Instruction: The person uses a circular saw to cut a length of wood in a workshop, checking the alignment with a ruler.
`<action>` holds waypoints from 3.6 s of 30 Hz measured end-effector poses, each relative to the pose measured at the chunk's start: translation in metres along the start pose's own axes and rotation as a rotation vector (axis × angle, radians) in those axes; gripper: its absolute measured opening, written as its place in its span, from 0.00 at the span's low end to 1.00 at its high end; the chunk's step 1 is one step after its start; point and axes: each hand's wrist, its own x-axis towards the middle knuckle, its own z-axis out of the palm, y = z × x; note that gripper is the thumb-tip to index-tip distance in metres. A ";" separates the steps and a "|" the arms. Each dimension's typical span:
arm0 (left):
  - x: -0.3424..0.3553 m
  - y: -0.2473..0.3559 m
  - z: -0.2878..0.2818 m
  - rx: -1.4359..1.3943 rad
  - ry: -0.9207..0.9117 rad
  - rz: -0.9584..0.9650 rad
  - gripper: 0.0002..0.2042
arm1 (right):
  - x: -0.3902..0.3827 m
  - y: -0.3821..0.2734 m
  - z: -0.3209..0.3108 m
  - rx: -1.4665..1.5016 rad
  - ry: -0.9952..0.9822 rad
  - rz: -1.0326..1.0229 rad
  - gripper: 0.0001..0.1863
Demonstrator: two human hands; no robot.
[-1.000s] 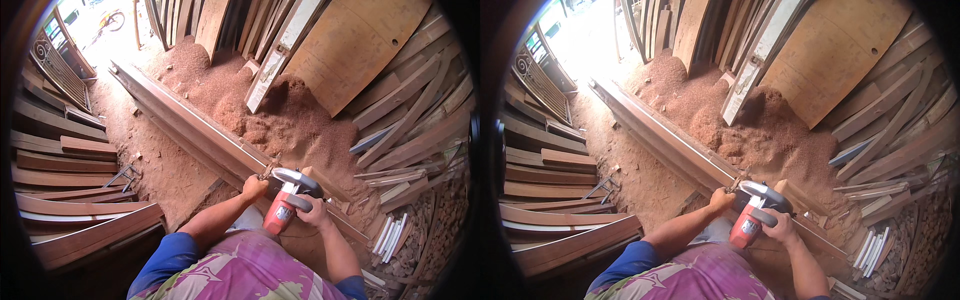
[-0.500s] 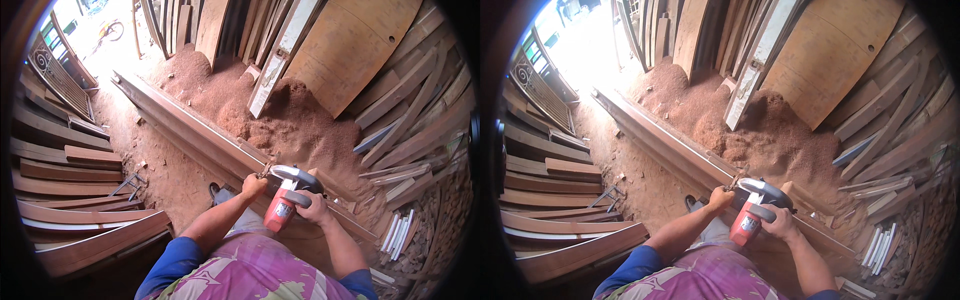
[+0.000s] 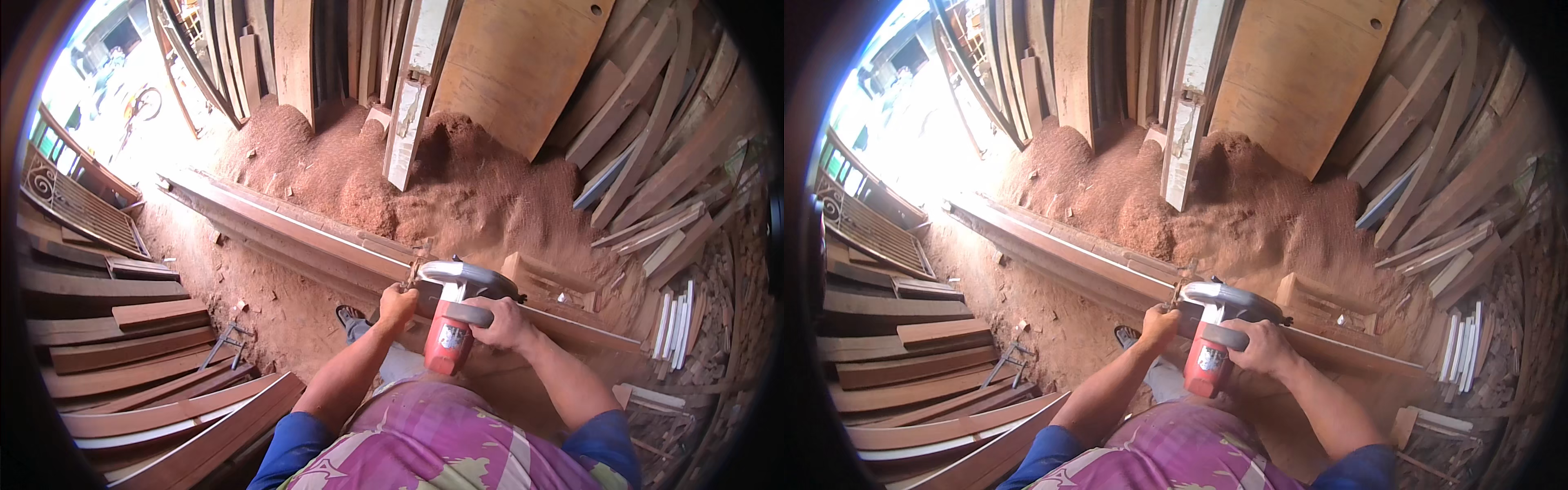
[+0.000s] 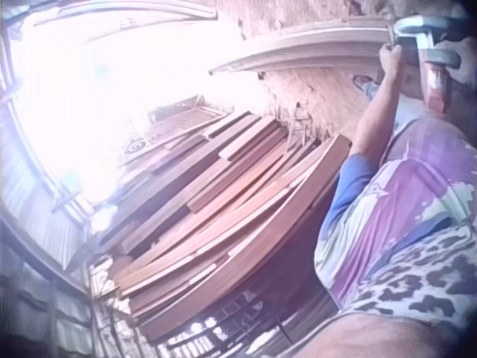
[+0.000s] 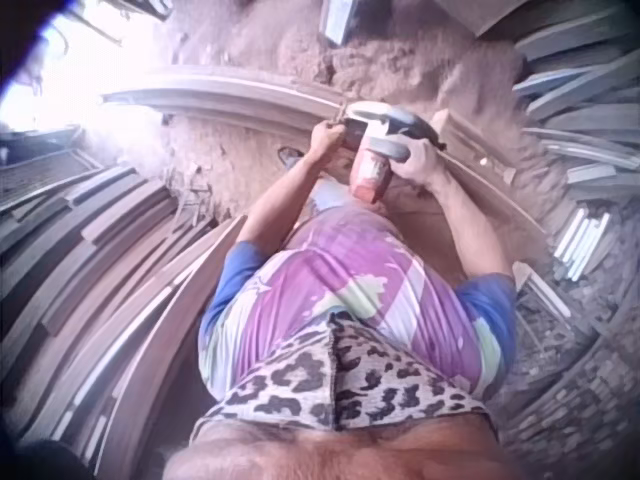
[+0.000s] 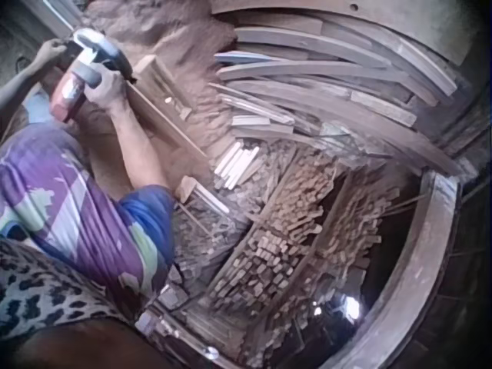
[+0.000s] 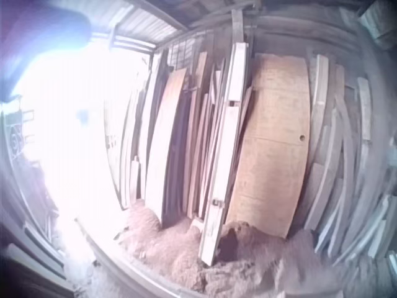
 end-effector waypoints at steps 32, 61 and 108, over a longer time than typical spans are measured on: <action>0.036 0.003 -0.084 -0.278 -0.086 0.043 0.07 | 0.060 -0.041 0.044 -0.016 -0.035 0.045 0.21; 0.074 0.001 -0.150 -0.042 -0.023 -0.014 0.17 | 0.114 -0.087 0.081 0.047 -0.026 0.000 0.20; 0.121 0.044 -0.293 -0.174 -0.287 -0.120 0.03 | 0.213 -0.157 0.150 -0.043 -0.069 0.093 0.28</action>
